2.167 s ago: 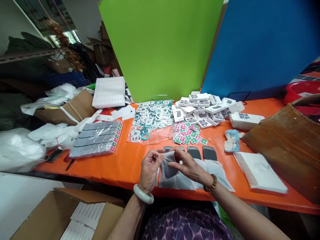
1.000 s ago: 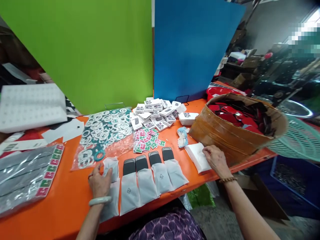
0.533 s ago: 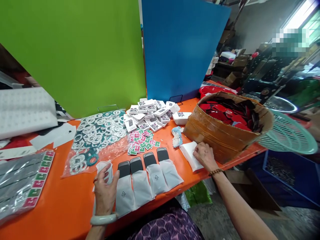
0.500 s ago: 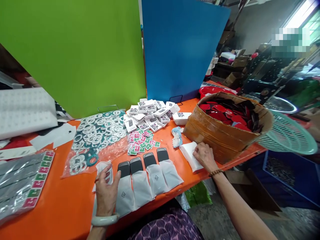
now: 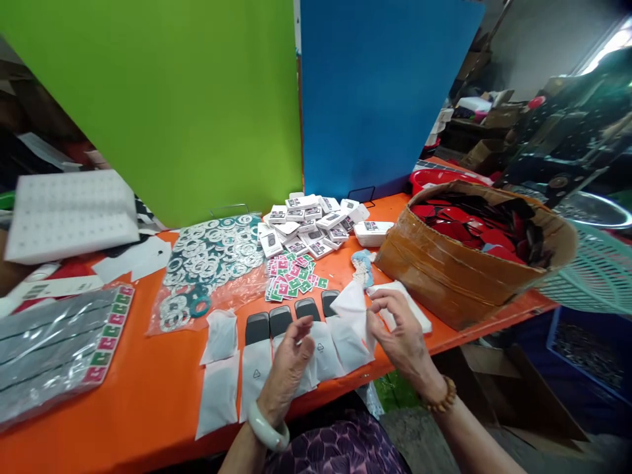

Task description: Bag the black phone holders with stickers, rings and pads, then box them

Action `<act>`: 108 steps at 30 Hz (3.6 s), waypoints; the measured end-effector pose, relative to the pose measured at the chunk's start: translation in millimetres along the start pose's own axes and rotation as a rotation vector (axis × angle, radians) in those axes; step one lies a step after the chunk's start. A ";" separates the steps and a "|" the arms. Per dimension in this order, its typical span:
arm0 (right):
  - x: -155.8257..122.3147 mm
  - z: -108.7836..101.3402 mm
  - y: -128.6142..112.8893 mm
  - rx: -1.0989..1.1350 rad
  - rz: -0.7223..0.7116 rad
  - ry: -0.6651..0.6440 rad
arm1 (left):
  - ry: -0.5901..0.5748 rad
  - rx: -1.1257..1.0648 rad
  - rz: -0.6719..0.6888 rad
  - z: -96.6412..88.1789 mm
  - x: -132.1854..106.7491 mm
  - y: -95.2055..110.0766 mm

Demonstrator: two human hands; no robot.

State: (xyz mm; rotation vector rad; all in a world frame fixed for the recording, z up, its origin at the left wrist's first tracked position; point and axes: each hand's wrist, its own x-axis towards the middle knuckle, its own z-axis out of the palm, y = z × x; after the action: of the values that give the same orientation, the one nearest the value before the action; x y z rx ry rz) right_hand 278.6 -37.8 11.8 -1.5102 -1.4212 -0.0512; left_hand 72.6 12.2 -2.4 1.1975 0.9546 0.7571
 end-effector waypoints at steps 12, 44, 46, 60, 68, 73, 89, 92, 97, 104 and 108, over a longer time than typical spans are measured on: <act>1.7 58.9 -40.7 0.653 0.325 -0.669 | -0.108 -0.018 -0.154 -32.3 -15.3 13.2; 22.1 202.8 -58.8 -0.149 -0.064 -1.100 | 0.120 0.739 0.028 -113.2 -57.4 1.8; 25.3 210.7 -58.4 -0.135 -0.041 -1.119 | 0.116 0.742 0.039 -114.4 -57.7 -1.3; 40.3 170.6 -44.6 0.801 0.280 -0.760 | 0.080 0.634 0.116 -108.6 -49.0 0.2; 27.3 112.0 -49.9 1.051 0.438 -0.780 | 0.079 0.522 0.199 -87.9 -44.7 21.9; 18.9 100.9 -45.9 1.024 0.389 -0.784 | 0.064 0.251 0.117 -71.7 -41.2 19.0; 17.8 75.0 -44.3 0.964 0.339 -0.786 | 0.090 0.110 0.140 -51.9 -38.7 11.6; 16.8 69.2 -46.8 0.834 0.219 -0.871 | 0.131 0.091 0.151 -48.8 -38.1 7.8; 6.7 62.8 -47.5 0.743 0.174 -0.757 | 0.199 -0.008 0.178 -47.8 -37.3 8.6; -2.1 73.0 -50.4 0.731 0.187 -0.567 | 0.164 -0.105 0.209 -46.0 -33.8 21.0; 5.7 76.4 -60.6 0.691 0.148 -0.496 | 0.194 -0.139 0.216 -47.2 -32.2 26.6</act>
State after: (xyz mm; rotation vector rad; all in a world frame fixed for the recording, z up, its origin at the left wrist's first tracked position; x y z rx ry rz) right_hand 190.4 4.0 15.7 -1.0653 -1.4791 0.8712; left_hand 16.4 8.9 26.0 1.1307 0.9222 1.1104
